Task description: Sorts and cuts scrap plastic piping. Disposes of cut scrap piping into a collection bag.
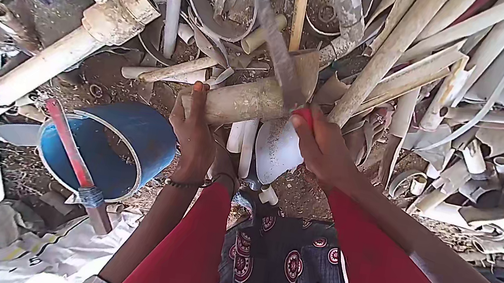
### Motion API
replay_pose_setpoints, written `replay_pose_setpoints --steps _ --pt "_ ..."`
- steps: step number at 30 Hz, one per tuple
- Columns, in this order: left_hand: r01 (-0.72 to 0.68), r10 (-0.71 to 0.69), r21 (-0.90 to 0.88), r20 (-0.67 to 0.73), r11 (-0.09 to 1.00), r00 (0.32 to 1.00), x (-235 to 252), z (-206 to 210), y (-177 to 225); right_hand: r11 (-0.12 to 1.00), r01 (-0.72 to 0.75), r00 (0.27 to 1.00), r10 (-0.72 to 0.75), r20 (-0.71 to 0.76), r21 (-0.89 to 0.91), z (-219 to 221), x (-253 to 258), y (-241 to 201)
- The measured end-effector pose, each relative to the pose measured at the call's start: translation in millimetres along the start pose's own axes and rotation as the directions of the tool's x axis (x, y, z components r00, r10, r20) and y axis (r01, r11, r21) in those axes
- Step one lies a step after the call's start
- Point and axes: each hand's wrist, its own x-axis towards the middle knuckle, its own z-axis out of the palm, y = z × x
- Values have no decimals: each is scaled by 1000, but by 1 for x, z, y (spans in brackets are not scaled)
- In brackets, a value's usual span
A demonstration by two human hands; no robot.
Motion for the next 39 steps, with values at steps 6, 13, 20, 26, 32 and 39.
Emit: replay_pose_setpoints --steps 6,13,20,26,32,39 --pt "72 -72 -23 -8 997 997 -1 1 4 961 100 987 -63 146 -257 8 -5 -10" --pt "50 -50 -19 -13 999 999 -2 1 4 948 72 990 -31 137 -308 11 -6 -12" --pt "-116 116 10 -23 993 993 -1 1 4 953 37 999 -41 -6 -300 5 0 -14" --pt "-151 152 26 -16 988 988 -2 5 3 991 32 997 -41 -68 -133 3 8 -8" --pt "-92 92 -1 -38 996 995 -1 6 0 988 80 992 -93 -90 -133 7 7 -13" --pt "69 -71 -40 -58 997 996 -1 8 8 929 132 986 -86 145 -346 15 -2 -10"
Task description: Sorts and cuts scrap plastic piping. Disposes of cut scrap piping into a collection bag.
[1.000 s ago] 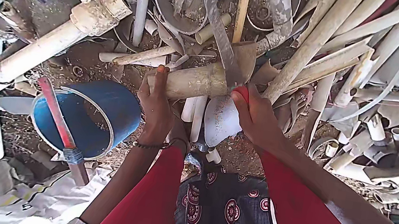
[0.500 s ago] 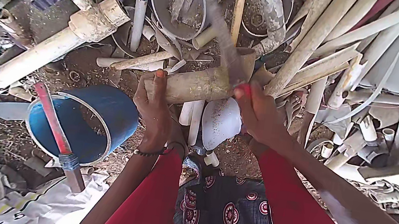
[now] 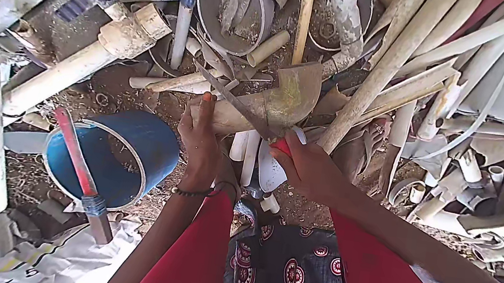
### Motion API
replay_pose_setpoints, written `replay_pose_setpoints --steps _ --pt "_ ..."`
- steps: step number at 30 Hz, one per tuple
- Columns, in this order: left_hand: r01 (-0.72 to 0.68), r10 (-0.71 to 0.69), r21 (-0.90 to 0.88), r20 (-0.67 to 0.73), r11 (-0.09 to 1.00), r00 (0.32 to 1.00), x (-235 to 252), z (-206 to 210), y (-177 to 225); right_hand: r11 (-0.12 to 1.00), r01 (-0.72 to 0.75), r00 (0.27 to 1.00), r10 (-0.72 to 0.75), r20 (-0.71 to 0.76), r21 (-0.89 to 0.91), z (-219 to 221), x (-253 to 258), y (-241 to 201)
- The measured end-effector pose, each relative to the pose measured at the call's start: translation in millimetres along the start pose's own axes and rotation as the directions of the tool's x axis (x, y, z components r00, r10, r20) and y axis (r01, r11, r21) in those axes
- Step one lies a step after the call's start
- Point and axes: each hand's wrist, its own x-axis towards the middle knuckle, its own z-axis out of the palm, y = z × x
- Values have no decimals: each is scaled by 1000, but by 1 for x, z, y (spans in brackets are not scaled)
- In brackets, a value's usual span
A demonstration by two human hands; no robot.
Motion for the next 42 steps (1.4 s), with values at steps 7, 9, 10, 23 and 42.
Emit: replay_pose_setpoints --steps 7,9,10,23,42 --pt "318 -307 -135 94 938 947 -10 -6 25 998 27 956 -44 -289 -62 -9 -3 -4" --pt "333 -319 -164 110 928 941 -18 -5 34 961 176 957 -217 -191 -214 -3 -10 -6" --pt "341 -326 -175 112 924 939 -21 -5 37 930 244 950 -287 -126 -276 0 -12 -7" --pt "468 -436 -254 174 846 883 -36 3 43 910 116 934 -236 -268 -398 -11 -21 16" --pt "588 -544 -284 221 758 809 -30 10 38 966 50 728 139 -671 255 -58 -41 23"
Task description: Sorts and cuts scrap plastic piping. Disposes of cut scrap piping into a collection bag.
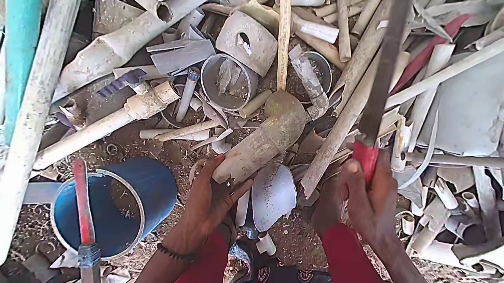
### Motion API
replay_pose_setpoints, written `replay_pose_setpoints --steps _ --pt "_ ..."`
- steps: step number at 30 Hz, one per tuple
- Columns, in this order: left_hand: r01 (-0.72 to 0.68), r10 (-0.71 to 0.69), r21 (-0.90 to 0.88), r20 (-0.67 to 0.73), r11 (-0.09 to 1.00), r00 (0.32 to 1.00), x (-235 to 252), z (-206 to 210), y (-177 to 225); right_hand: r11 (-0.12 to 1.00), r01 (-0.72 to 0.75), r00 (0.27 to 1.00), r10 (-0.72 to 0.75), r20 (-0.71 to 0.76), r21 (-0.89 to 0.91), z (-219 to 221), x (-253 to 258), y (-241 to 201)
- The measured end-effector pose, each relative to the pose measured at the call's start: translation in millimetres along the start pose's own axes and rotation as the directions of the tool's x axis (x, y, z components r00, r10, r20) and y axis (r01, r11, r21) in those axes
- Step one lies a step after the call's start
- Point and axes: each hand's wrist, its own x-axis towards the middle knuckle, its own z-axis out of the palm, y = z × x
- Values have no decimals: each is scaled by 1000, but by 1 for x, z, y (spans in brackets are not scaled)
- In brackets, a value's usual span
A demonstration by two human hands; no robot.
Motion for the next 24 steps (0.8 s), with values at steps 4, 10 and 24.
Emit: replay_pose_setpoints --steps 4,10,24 --pt "-8 8 34 -5 999 1000 2 -1 0 959 -139 988 151 -30 246 1 11 -5" --pt "0 0 15 -2 1000 1000 4 -3 0 980 -128 991 122 47 151 15 9 5" --pt "-41 40 15 36 999 999 0 -4 -1 739 536 809 -312 498 -407 42 -15 8"
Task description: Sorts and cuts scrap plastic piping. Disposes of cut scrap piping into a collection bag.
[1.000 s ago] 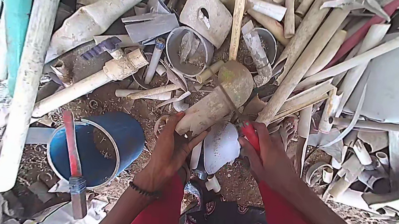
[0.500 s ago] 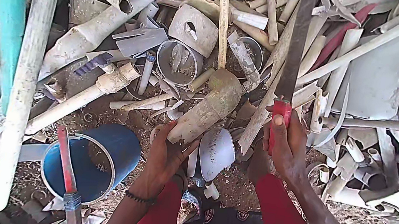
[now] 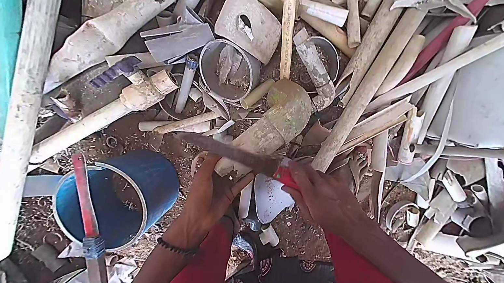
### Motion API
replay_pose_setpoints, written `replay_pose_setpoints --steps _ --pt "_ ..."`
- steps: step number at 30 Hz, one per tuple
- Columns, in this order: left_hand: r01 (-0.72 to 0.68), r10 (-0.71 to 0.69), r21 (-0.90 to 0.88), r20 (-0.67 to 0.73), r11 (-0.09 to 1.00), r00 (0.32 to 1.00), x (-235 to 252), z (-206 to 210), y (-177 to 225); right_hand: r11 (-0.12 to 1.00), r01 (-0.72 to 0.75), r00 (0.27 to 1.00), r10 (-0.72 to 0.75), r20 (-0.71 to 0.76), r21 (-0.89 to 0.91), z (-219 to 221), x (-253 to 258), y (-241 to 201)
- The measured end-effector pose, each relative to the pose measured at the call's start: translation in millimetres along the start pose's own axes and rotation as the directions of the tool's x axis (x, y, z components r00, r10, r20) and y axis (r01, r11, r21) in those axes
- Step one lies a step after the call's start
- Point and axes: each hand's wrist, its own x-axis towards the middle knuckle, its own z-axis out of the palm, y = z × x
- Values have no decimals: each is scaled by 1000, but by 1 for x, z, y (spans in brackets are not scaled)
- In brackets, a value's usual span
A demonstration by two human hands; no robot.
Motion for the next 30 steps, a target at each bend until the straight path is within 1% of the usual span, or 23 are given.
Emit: replay_pose_setpoints --steps 2,4,5,7,8,9,10,11,12,13,15,16,18,19,20,21,23,24,25,26,27,28,30 --pt "8 -8 6 25 1000 1000 1 0 0 991 -132 991 133 -30 6 4 1 6" --pt "14 -14 -11 23 1000 1000 2 1 0 983 -179 983 180 -29 39 3 2 1" --pt "16 -16 -18 12 1000 1000 1 1 0 989 -137 990 137 -14 50 3 0 -3" --pt "22 -22 -11 8 1000 1000 0 0 0 999 38 999 -37 17 -9 4 -2 0" --pt "14 -14 -5 -11 1000 1000 1 1 -1 997 74 997 -73 37 -38 4 -3 2" --pt "19 -19 2 -6 1000 1000 1 0 -1 999 25 998 -24 50 -25 4 -3 4" --pt "24 -24 -7 9 1000 1000 1 -1 1 997 -74 997 74 36 -8 5 -3 6" --pt "25 -25 -12 20 1000 999 1 0 1 989 -149 989 149 -4 -16 5 -2 8" --pt "21 -20 -14 21 1000 1000 2 3 1 983 -180 983 179 -45 -18 6 -2 7" --pt "14 -13 -17 16 1000 1000 1 4 0 986 -168 984 168 -59 -5 7 -3 4" --pt "18 -18 -30 3 999 1000 0 3 -2 997 -68 998 68 -1 -24 3 -5 0" --pt "21 -21 -25 5 999 1000 1 3 -1 998 -49 999 50 20 -45 0 -3 1" --pt "18 -18 -14 8 1000 1000 0 3 -1 984 -176 982 177 65 -23 -6 1 1" --pt "15 -15 -11 17 1000 1000 0 5 -1 977 -212 976 213 46 -25 -8 2 1" --pt "6 -6 -18 25 1000 1000 0 7 0 981 -196 981 196 6 -14 -5 2 0" --pt "2 -1 -22 22 1000 1000 0 6 -1 990 -144 990 144 -4 2 -2 0 -4" --pt "5 -5 -10 -18 1000 1000 -1 6 -2 999 -40 998 41 41 -22 -2 0 -9" --pt "10 -10 -7 -16 1000 1000 -1 6 -1 997 -72 995 74 68 -20 -5 4 -10" --pt "14 -14 -13 -10 1000 1000 0 5 -2 988 -153 984 154 87 -17 -9 8 -12" --pt "18 -18 -14 7 1000 1000 0 6 -2 974 -224 971 225 86 -18 -12 12 -13" --pt "11 -10 -25 22 1000 1000 1 7 -1 969 -245 968 245 48 -2 -11 15 -15" --pt "3 -2 -33 27 999 1000 1 7 -1 969 -243 969 240 53 41 -10 15 -20" --pt "-2 2 -38 17 999 1000 -1 6 -2 987 -150 983 143 116 54 -7 14 -27"
